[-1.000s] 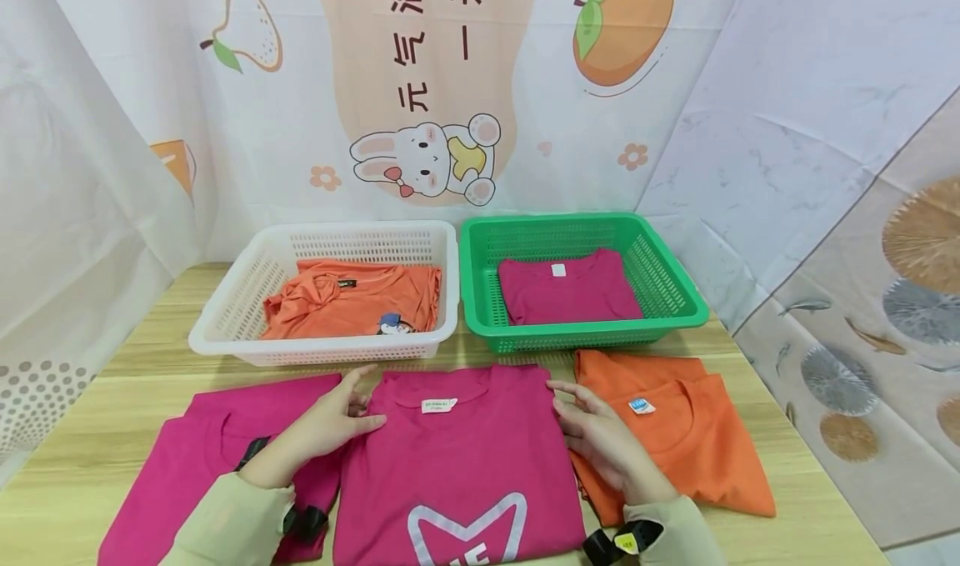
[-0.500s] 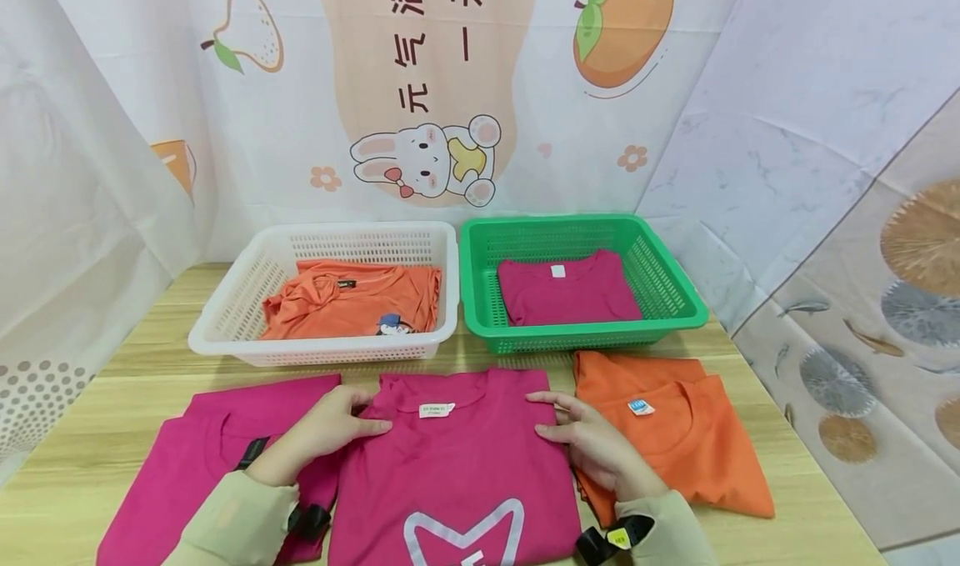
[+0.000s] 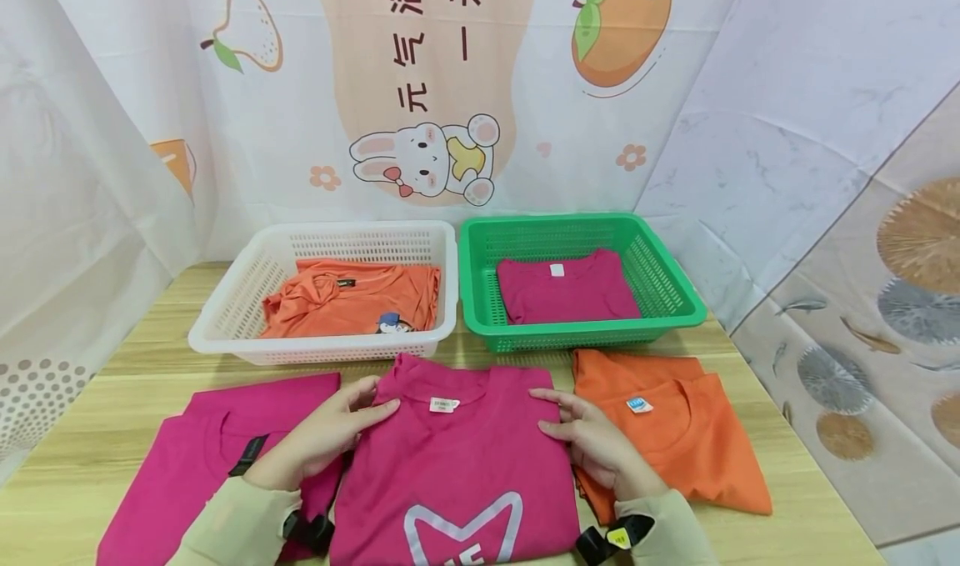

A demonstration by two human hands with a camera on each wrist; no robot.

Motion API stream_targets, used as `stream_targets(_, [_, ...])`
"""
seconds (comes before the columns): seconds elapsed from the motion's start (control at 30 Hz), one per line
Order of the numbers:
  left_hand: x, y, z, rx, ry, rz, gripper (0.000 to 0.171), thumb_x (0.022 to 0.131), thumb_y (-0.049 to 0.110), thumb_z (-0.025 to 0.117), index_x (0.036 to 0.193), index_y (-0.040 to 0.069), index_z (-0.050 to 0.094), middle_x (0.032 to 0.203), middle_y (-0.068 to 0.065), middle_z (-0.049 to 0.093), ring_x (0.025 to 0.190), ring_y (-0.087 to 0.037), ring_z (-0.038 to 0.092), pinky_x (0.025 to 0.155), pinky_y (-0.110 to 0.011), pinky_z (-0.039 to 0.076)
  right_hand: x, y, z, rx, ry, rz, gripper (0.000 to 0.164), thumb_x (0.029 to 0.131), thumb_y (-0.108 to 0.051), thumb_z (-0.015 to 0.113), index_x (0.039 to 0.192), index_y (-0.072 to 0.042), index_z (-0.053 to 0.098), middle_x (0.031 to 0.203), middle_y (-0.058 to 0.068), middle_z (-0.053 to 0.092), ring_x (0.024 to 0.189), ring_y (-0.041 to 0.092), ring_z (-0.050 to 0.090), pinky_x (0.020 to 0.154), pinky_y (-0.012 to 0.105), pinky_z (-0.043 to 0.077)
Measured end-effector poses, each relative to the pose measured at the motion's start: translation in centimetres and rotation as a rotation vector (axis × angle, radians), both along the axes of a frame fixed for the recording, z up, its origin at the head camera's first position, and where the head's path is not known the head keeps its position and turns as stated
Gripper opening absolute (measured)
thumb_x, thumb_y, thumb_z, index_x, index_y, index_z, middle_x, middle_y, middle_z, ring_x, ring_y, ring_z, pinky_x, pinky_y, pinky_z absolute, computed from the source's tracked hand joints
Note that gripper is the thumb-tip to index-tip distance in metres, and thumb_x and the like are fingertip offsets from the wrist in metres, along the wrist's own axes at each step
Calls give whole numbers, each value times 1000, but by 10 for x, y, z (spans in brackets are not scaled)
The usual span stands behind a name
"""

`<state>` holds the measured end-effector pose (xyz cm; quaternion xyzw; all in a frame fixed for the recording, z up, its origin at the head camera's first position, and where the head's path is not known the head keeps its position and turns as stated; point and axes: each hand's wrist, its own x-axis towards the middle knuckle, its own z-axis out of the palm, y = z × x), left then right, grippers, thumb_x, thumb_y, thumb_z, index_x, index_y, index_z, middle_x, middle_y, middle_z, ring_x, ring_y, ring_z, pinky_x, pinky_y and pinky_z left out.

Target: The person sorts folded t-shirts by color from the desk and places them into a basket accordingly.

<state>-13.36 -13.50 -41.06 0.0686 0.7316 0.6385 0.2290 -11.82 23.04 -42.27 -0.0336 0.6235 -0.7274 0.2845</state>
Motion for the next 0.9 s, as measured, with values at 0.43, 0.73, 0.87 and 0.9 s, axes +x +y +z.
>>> stream_targets(0.43, [9, 3, -8, 80, -149, 71, 77, 94, 31, 68, 153, 20, 20, 126, -13, 64, 98, -18, 69, 84, -35, 56, 1, 2, 4, -63, -8, -7, 50, 101, -10, 53, 150, -17, 42, 122, -3, 65, 108, 14, 67, 92, 32, 57])
stream_targets(0.73, [17, 0, -6, 184, -82, -36, 113, 79, 2, 80, 159, 31, 4, 145, -27, 48, 117, -25, 63, 93, -34, 53, 1, 3, 10, -89, 19, -2, 45, 102, -9, 51, 144, -24, 49, 123, -5, 66, 109, 14, 67, 93, 33, 57])
stream_targets(0.87, [20, -2, 0, 232, -70, -59, 101, 82, 2, 77, 159, 26, 16, 141, -25, 53, 113, -22, 66, 90, -32, 55, 2, 3, 17, -77, 20, -8, 45, 101, -9, 52, 144, -25, 50, 123, -6, 66, 110, 14, 67, 93, 33, 56])
stream_targets(0.9, [20, -2, 2, 243, -64, -64, 99, 82, 2, 77, 159, 24, 19, 140, -24, 54, 113, -22, 66, 89, -32, 56, 3, 3, 19, -73, 20, -11, 45, 101, -9, 53, 144, -26, 50, 123, -6, 66, 110, 14, 67, 94, 33, 56])
